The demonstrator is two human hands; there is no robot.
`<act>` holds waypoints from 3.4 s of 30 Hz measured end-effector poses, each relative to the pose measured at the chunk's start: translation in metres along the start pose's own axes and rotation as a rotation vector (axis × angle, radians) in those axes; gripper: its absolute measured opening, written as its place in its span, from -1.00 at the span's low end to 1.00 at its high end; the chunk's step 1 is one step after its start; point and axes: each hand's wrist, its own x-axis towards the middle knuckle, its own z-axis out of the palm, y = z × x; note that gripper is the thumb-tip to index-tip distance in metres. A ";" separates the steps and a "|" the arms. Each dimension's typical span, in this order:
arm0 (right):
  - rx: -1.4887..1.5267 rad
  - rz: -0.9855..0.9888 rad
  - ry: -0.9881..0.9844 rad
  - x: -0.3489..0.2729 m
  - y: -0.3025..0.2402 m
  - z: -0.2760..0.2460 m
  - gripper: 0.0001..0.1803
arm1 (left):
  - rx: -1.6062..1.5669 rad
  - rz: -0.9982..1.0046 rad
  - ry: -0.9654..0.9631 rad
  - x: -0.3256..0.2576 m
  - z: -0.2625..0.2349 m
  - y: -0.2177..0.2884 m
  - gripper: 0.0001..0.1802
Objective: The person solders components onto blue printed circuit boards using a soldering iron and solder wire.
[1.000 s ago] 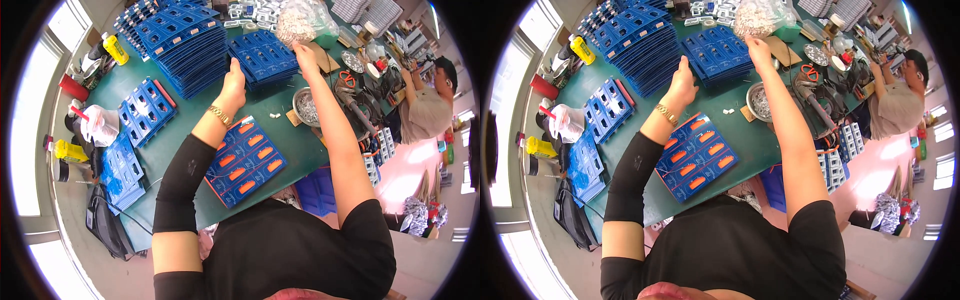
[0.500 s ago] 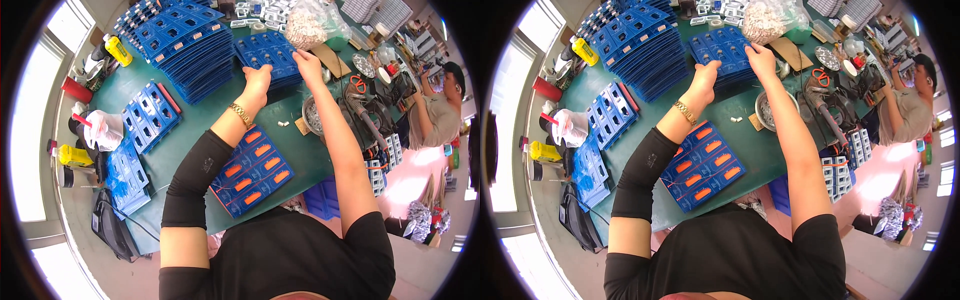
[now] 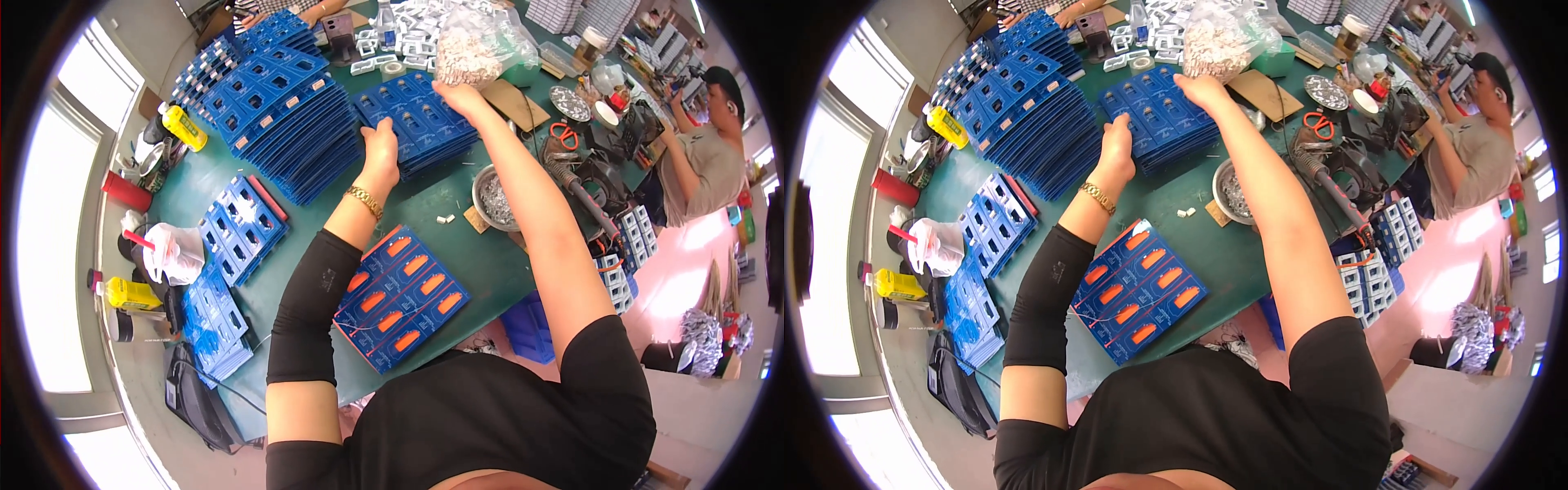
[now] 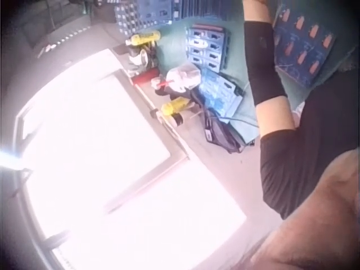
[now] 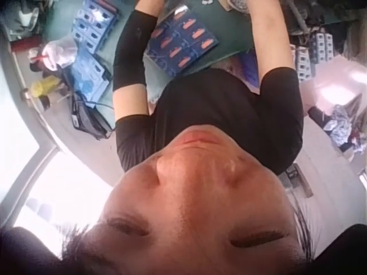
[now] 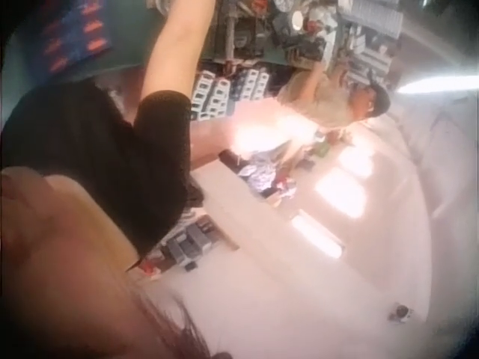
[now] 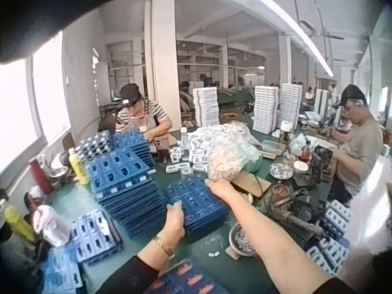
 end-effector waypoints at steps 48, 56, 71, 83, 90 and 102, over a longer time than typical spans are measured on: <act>0.786 -0.110 0.427 -0.327 0.091 -0.085 -0.62 | 1.491 0.261 -0.612 -0.272 -0.154 0.083 -0.60; 1.147 -0.158 0.467 -0.281 0.110 -0.120 -0.76 | 1.563 0.672 -0.364 -0.280 -0.134 0.012 -0.72; 0.526 -0.135 0.563 -0.234 0.106 -0.130 -0.68 | 1.174 0.663 -0.554 -0.292 -0.130 0.045 -0.80; 0.261 -0.527 0.731 -0.334 0.076 -0.114 -0.41 | 0.955 0.359 -0.147 -0.311 -0.187 0.052 -0.90; -0.090 -0.867 0.001 -0.346 0.045 -0.027 -0.75 | 0.678 0.271 0.021 -0.323 -0.195 0.023 -0.91; 0.222 -0.463 -0.083 -0.362 0.041 0.013 -0.71 | 0.776 0.353 -0.218 -0.326 -0.196 -0.004 -0.91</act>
